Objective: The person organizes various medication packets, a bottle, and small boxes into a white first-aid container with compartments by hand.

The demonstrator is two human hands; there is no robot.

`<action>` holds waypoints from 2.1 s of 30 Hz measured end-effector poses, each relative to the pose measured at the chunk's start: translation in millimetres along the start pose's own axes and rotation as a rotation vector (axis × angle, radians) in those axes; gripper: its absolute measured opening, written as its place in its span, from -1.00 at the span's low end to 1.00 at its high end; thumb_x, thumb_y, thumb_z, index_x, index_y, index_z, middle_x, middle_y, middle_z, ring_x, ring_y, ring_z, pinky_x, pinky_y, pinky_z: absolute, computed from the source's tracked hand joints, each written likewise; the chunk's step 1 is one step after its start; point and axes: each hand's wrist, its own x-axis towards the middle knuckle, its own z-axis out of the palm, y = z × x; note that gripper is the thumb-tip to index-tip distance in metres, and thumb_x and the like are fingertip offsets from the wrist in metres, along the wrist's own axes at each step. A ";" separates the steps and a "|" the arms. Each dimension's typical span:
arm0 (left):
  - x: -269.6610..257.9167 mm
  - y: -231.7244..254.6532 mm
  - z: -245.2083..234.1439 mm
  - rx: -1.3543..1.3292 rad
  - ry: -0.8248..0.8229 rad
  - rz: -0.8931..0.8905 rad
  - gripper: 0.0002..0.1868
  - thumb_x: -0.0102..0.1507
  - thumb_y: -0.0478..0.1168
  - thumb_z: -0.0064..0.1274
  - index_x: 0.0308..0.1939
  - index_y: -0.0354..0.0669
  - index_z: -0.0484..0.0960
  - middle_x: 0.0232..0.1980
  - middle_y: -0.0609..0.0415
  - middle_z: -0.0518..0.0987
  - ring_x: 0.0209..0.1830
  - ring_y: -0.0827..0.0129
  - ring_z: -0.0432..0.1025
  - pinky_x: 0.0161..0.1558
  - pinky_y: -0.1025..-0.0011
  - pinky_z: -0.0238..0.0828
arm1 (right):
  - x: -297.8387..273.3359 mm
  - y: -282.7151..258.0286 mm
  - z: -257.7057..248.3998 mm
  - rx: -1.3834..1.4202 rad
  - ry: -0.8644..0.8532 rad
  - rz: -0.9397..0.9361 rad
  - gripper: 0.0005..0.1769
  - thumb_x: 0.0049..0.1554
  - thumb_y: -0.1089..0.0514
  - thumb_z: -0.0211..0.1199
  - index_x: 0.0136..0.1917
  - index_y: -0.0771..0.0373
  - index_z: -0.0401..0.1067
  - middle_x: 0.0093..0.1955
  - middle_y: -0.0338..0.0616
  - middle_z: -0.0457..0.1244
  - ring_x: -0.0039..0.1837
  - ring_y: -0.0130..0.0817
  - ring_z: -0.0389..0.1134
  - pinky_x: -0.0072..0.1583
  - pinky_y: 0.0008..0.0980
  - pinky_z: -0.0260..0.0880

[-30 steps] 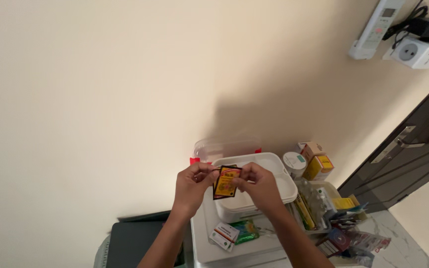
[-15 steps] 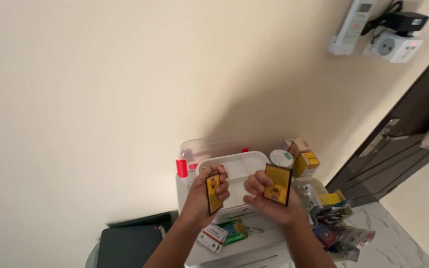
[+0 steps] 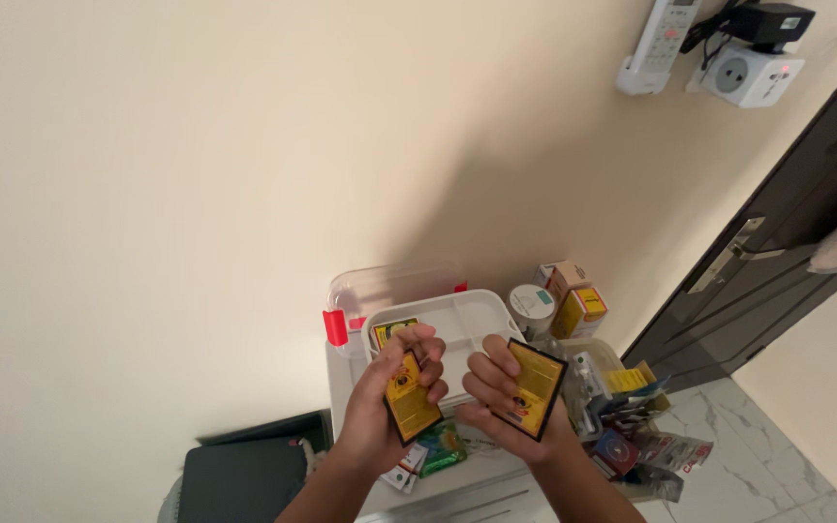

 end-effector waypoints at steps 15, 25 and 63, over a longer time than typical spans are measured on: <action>-30.2 1.2 23.3 1.245 0.041 0.499 -0.90 0.44 -0.29 -0.04 -0.07 -0.22 0.58 -0.03 0.04 0.41 -0.15 0.43 0.36 -0.15 0.48 0.32 | 1.5 -0.9 -13.1 0.006 -0.205 0.109 -0.71 0.22 0.02 0.22 -0.20 0.16 0.22 -0.06 -0.15 0.12 0.01 -0.31 0.24 0.21 -0.23 0.45; -36.6 12.9 38.6 0.932 -0.072 0.456 -0.76 0.52 -0.17 -0.13 0.14 -0.27 0.42 0.03 0.04 0.41 -0.05 0.45 0.31 0.06 0.46 0.30 | 11.0 14.4 -3.8 0.001 -0.210 0.192 -0.72 0.23 0.05 0.18 -0.27 0.15 0.24 -0.14 -0.14 0.14 -0.06 -0.34 0.23 0.09 -0.27 0.52; -21.8 11.2 16.4 0.490 -0.140 0.507 -0.50 0.51 0.15 -0.21 0.13 -0.27 0.36 0.07 -0.03 0.39 0.04 0.29 0.36 0.23 0.22 0.36 | 10.5 14.7 4.9 -0.087 -0.182 0.184 -0.67 0.23 -0.07 0.23 -0.22 0.12 0.24 -0.11 -0.19 0.13 -0.04 -0.36 0.19 0.08 -0.31 0.41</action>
